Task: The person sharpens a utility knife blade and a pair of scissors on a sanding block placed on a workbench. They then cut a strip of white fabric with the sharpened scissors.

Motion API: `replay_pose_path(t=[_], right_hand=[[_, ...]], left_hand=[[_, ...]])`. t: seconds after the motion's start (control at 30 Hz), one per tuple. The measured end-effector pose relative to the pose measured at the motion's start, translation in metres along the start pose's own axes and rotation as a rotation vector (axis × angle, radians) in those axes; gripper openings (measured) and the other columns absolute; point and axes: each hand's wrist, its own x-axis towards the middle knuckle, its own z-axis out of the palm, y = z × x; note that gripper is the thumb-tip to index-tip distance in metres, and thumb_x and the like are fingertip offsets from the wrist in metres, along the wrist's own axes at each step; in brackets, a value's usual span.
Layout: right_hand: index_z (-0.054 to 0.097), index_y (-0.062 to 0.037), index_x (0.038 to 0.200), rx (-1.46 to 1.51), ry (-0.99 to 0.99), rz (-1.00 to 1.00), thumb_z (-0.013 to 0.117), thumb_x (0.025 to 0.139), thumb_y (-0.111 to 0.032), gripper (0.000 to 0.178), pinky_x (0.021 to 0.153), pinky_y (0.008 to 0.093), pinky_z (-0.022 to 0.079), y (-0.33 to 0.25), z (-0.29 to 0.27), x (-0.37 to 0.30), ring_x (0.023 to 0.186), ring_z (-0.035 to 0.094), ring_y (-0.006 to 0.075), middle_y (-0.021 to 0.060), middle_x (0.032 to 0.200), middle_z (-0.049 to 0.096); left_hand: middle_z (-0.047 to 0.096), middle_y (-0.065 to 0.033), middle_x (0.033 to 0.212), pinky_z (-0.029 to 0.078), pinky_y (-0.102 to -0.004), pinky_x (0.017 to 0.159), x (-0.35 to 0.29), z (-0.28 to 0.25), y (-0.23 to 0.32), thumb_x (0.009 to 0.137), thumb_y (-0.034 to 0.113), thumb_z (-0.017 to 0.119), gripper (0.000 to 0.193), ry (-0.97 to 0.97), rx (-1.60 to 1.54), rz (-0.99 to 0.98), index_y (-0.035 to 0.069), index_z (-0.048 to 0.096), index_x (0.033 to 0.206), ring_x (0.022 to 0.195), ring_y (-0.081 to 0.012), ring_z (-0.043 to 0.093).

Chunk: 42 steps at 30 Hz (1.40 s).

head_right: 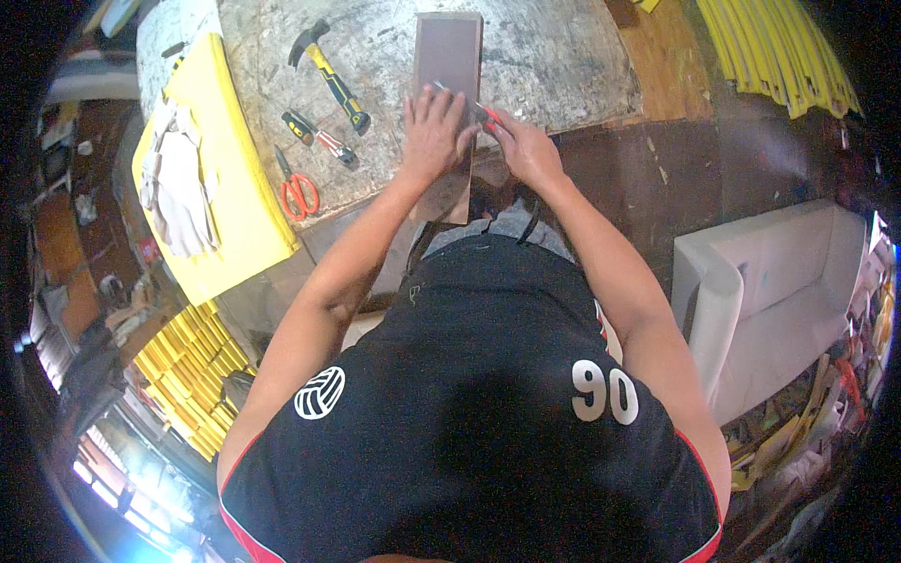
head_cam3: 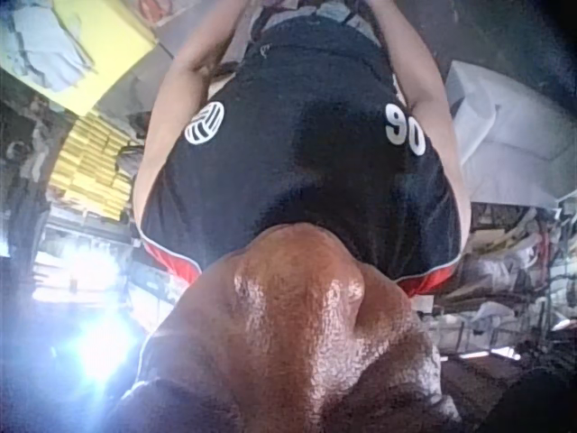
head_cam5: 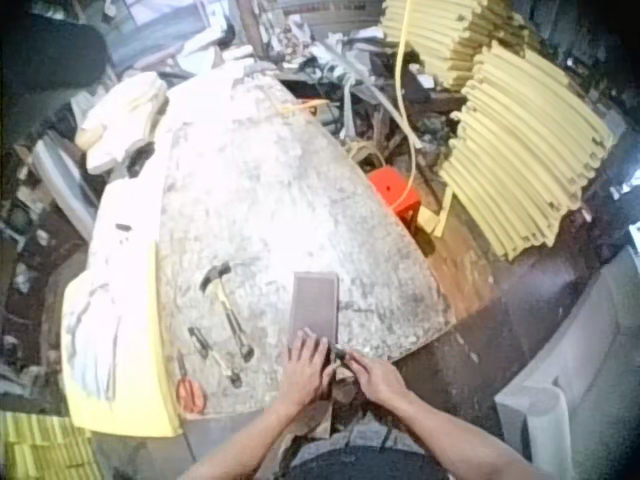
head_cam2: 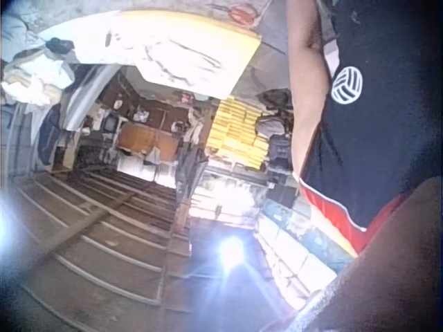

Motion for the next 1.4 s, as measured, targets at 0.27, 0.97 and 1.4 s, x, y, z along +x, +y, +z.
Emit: replay_pose_path(t=[0.27, 0.97, 1.4], right_hand=[[0.058, -0.0133, 0.141, -0.036, -0.125, 0.106, 0.057, 0.101, -0.023, 0.041, 0.090, 0.0470, 0.051, 0.017, -0.002, -0.050, 0.107, 0.064, 0.0443, 0.0279, 0.115, 0.067], [0.055, -0.0175, 0.143, -0.083, -0.013, 0.034, 0.056, 0.101, -0.027, 0.043, 0.080, 0.0545, 0.050, 0.001, 0.003, 0.014, 0.093, 0.065, 0.0467, 0.0275, 0.096, 0.066], [0.055, -0.0134, 0.142, -0.128, 0.014, 0.015, 0.055, 0.102, -0.026, 0.042, 0.082, 0.0517, 0.051, -0.012, -0.002, 0.007, 0.095, 0.064, 0.0459, 0.0274, 0.097, 0.067]], left_hand=[[0.044, -0.0144, 0.154, 0.023, -0.0689, 0.115, -0.037, -0.005, 0.009, 0.095, 0.053, 0.058, 0.062, -0.131, -0.011, 0.003, 0.015, 0.054, 0.144, 0.145, -0.0457, 0.032], [0.045, -0.0174, 0.154, 0.017, -0.0687, 0.117, 0.037, -0.015, -0.024, 0.094, 0.060, 0.054, 0.073, -0.184, 0.072, -0.023, 0.008, 0.052, 0.146, 0.149, -0.0444, 0.026], [0.043, -0.0188, 0.156, 0.018, -0.0671, 0.118, 0.032, -0.011, -0.024, 0.092, 0.061, 0.058, 0.079, -0.198, 0.067, -0.003, 0.005, 0.048, 0.148, 0.148, -0.0449, 0.028]])
